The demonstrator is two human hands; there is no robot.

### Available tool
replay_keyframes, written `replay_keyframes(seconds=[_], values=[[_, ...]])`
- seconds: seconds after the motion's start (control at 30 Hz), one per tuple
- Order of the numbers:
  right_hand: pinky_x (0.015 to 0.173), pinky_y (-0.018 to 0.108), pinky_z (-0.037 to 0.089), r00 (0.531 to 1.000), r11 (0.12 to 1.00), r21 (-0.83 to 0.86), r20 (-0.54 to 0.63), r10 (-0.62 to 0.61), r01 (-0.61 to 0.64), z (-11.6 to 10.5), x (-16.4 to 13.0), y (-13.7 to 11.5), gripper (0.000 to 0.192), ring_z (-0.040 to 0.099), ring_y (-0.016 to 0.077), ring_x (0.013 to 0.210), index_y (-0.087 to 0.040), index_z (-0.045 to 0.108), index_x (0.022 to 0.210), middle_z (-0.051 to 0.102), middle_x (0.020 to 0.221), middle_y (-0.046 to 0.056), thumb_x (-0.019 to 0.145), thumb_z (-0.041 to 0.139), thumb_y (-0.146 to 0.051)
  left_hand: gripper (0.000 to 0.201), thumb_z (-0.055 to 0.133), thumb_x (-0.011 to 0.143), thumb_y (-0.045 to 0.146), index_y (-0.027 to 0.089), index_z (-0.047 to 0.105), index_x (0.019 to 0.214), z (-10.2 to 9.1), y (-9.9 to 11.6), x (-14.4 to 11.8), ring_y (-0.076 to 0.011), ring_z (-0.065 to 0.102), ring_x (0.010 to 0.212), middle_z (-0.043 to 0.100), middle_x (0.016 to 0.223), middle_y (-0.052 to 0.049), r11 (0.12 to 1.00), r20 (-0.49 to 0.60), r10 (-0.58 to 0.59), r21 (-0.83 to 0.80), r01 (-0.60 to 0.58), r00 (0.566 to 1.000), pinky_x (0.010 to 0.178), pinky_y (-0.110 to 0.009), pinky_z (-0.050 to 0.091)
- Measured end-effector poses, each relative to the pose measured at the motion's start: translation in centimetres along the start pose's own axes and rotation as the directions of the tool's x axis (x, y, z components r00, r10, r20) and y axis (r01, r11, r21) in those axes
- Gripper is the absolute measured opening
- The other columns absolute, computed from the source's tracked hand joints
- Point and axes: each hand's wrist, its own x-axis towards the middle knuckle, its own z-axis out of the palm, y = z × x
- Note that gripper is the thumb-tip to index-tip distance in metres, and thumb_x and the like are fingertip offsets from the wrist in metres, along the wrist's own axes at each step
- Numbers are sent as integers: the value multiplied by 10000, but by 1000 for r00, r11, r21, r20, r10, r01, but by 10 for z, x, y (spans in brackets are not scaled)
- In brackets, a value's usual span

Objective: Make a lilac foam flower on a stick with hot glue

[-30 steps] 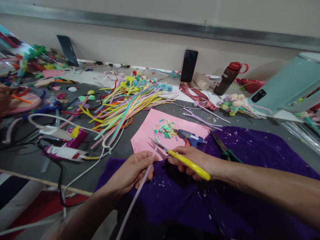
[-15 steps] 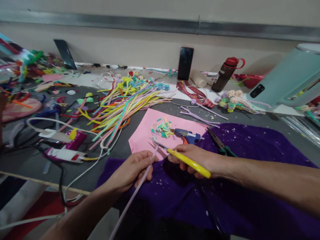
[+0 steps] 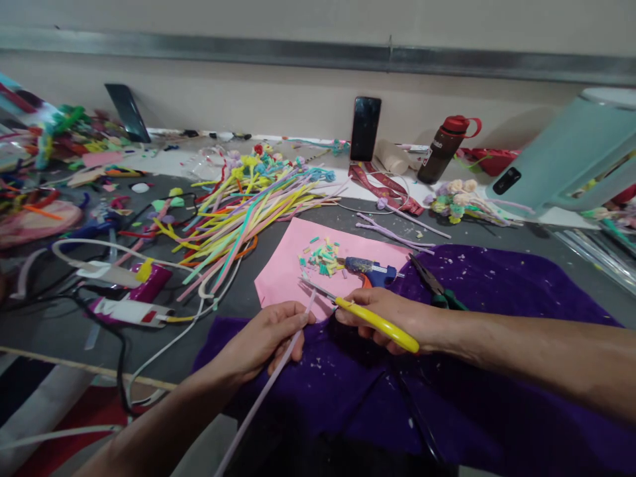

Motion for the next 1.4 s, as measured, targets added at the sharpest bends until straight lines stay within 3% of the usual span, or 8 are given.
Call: replay_keyframes(seconds=[0.23,0.3,0.43,0.63,0.87,1.1,1.23,1.4], values=[[263,107,263,996,994,70,-29,-79,81,-8,-18,5,433,328,5,328,-233,427,911,453,613,-71,721,566,-597,262,545,768,419,168,473,796,-2,2,0,-39,335,245,565,460,37,997,-31,12,-81,-14,999,257,-141,213],[286,119,302,991,992,2,-48,-123,123,-6,-27,8,451,371,18,350,-219,404,884,440,605,-68,738,511,-632,264,551,766,409,162,489,839,-3,3,-1,-41,333,250,558,454,40,989,-49,26,-141,-33,998,261,-144,200],[396,131,382,977,960,-182,48,-207,212,4,-36,13,441,438,47,490,-198,406,927,417,644,-57,755,535,-584,293,522,794,393,161,505,973,-2,2,0,-45,312,260,540,437,50,968,-54,77,-235,-88,996,275,-149,169],[501,170,389,947,884,-344,59,-317,318,16,-28,12,415,427,81,638,-195,447,1012,464,774,-23,770,566,-510,280,510,809,383,168,503,989,2,-5,-1,-41,302,280,545,442,41,974,-16,98,-206,-99,995,309,-152,174],[531,198,358,942,892,-312,36,-333,327,21,-16,18,366,424,87,628,-197,483,1028,497,772,-16,778,580,-446,291,520,797,395,170,511,982,0,-9,-2,-53,309,291,538,441,44,982,5,80,-172,-78,997,310,-166,166],[402,149,275,980,968,-171,-47,-195,185,17,-12,7,243,302,16,435,-183,504,972,429,643,-65,790,582,-326,286,532,786,410,167,504,934,3,-6,-3,-42,295,277,534,435,52,987,33,34,-157,-28,999,305,-162,151],[337,137,236,991,992,-94,-91,-99,90,11,-3,6,251,306,10,380,-186,515,924,422,585,-71,760,606,-354,272,544,772,426,169,488,846,6,-3,-3,-40,316,265,547,449,55,996,20,-17,-84,18,1000,291,-163,178],[296,111,213,997,998,-38,-58,-52,50,5,2,13,330,325,6,347,-227,485,903,412,572,-83,728,614,-475,235,530,781,393,169,494,844,8,-1,-1,-37,314,262,554,447,58,998,13,-53,-43,54,999,287,-156,184]])
